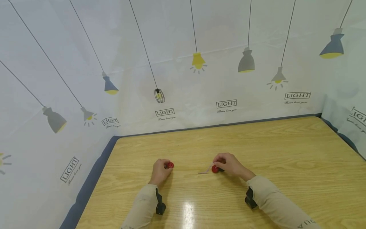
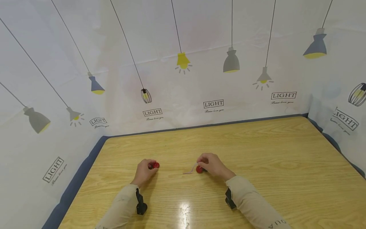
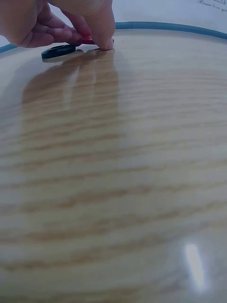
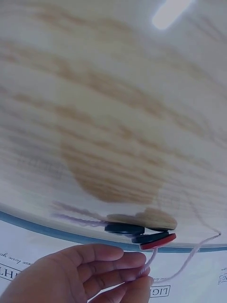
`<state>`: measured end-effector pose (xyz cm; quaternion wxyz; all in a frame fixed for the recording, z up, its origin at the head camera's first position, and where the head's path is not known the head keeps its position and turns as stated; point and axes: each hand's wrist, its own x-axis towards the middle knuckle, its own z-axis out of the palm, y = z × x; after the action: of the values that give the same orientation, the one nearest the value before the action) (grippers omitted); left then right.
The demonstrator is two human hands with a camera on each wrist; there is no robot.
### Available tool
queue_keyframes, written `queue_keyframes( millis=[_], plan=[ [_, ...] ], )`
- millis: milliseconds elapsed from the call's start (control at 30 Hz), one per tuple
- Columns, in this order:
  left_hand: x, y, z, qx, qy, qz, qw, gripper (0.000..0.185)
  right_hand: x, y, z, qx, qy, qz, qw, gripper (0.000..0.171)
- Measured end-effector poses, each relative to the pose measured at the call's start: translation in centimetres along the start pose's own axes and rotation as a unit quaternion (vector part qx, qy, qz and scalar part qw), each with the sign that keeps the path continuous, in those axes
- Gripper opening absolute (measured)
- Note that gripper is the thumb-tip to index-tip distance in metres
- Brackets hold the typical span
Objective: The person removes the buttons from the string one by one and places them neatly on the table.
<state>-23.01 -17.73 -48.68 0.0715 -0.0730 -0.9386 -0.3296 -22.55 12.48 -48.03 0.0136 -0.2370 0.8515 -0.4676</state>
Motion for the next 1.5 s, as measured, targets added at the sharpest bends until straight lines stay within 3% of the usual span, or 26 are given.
queue_keyframes(
  millis=[233, 667, 900, 1000, 1300, 1500],
  plan=[
    [0.2, 0.0, -0.2, -0.007, -0.023, -0.013, 0.9996, 0.027, 0.1, 0.2, 0.1, -0.002, 0.002, -0.003, 1.0, 0.005],
    [-0.2, 0.2, -0.6, -0.033, -0.024, -0.02, 0.999, 0.032, 0.2, 0.1, 0.1, 0.002, -0.002, -0.007, 1.0, 0.007],
    [0.0, 0.8, 0.2, -0.051, 0.034, 0.007, 0.9981, 0.026, 0.1, -0.2, 0.1, 0.008, -0.01, 0.004, 1.0, 0.007],
    [-0.1, 1.5, 1.0, -0.067, 0.045, 0.015, 0.9966, 0.024, 0.2, -0.4, 0.2, 0.009, -0.011, 0.001, 1.0, 0.007],
    [-0.9, 5.7, 3.3, -0.126, 0.008, 0.047, 0.9908, 0.019, 0.2, -0.4, 0.2, 0.005, -0.012, -0.002, 1.0, 0.007],
    [-1.5, 8.2, 6.0, -0.195, -0.002, 0.034, 0.9802, 0.018, 0.2, -0.7, 0.1, 0.007, -0.008, 0.002, 1.0, 0.007]
  ],
)
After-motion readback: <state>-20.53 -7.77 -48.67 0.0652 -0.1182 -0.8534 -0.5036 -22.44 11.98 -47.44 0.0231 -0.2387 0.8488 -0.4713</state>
